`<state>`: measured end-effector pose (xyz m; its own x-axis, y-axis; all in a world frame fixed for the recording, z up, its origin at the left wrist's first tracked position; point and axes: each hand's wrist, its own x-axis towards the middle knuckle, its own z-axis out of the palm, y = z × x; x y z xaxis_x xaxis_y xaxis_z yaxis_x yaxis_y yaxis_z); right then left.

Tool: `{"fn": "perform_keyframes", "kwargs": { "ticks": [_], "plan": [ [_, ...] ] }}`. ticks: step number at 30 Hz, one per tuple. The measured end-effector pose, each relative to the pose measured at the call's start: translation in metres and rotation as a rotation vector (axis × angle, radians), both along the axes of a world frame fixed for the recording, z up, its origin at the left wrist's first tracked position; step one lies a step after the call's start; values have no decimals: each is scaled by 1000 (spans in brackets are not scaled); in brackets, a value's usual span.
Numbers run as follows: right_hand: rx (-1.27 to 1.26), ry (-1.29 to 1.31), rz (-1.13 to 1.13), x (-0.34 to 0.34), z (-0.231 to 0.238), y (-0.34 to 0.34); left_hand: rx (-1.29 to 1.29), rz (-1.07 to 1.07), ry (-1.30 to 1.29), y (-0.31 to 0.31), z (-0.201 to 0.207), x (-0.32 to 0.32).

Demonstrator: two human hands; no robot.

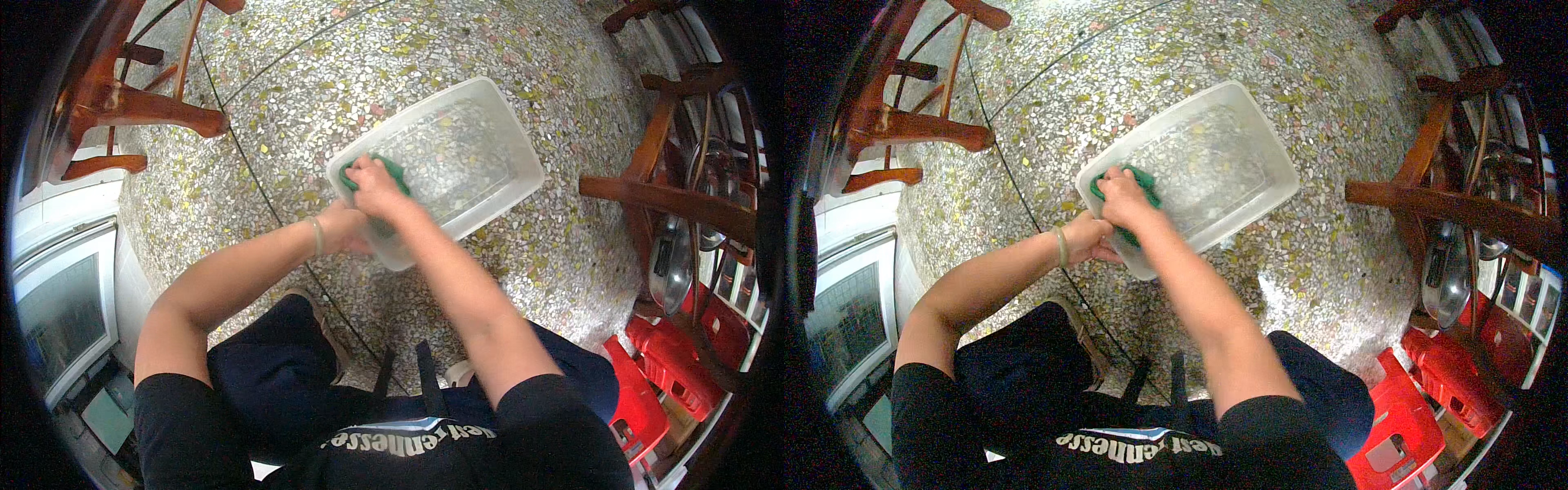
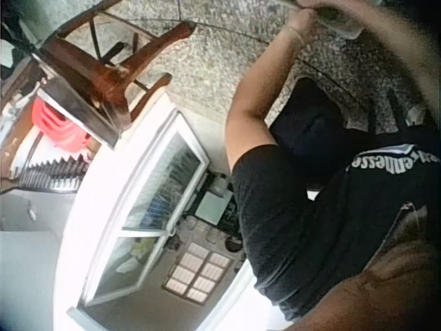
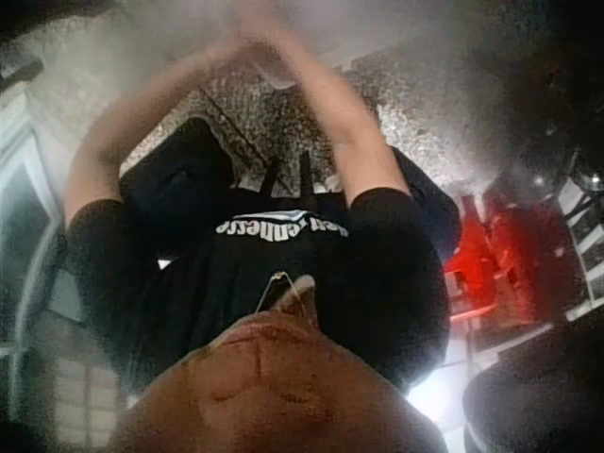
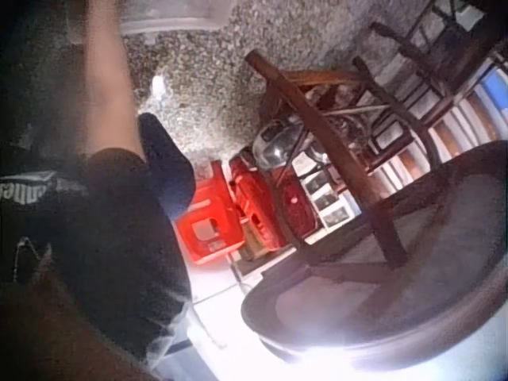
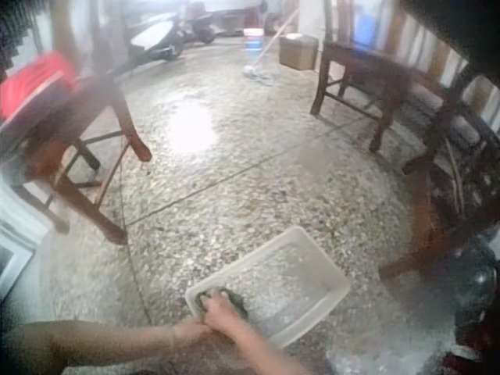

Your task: The person wipes a metal tray, a plastic container, a glass lid, a metal pot, and its lid with a green cloth, then wipes the seat of a wooden chair.

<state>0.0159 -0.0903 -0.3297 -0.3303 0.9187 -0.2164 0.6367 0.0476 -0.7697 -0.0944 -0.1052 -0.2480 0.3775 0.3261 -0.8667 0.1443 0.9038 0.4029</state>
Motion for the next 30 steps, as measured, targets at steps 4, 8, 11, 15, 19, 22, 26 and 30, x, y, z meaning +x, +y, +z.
{"fn": "perform_keyframes", "kwargs": {
  "ticks": [4, 8, 11, 15, 19, 22, 26, 30],
  "plan": [
    [-500, -270, 489, 38, 31, 21, 62, -97, -11, 1, -31, -17],
    [-207, -11, 84, 46, 42, 18, 50, 7, -15, -2, -19, -10],
    [21, 165, 17, 26, 7, 10, 32, -4, 37, 7, -39, -10],
    [-330, -231, 421, 27, 24, 1, 103, 70, 133, 3, -31, -11],
    [-484, -520, 642, 31, 57, -20, 234, 72, 199, 15, -20, -6],
    [-319, -612, 676, 43, 82, -18, 317, 3, 219, 22, 5, 8],
    [-215, -777, 709, 68, 133, 0, 450, 12, 150, 36, 51, 12],
    [-230, -1064, 732, 126, 141, 0, 921, -311, 496, 74, 54, -23]
  ]
}}
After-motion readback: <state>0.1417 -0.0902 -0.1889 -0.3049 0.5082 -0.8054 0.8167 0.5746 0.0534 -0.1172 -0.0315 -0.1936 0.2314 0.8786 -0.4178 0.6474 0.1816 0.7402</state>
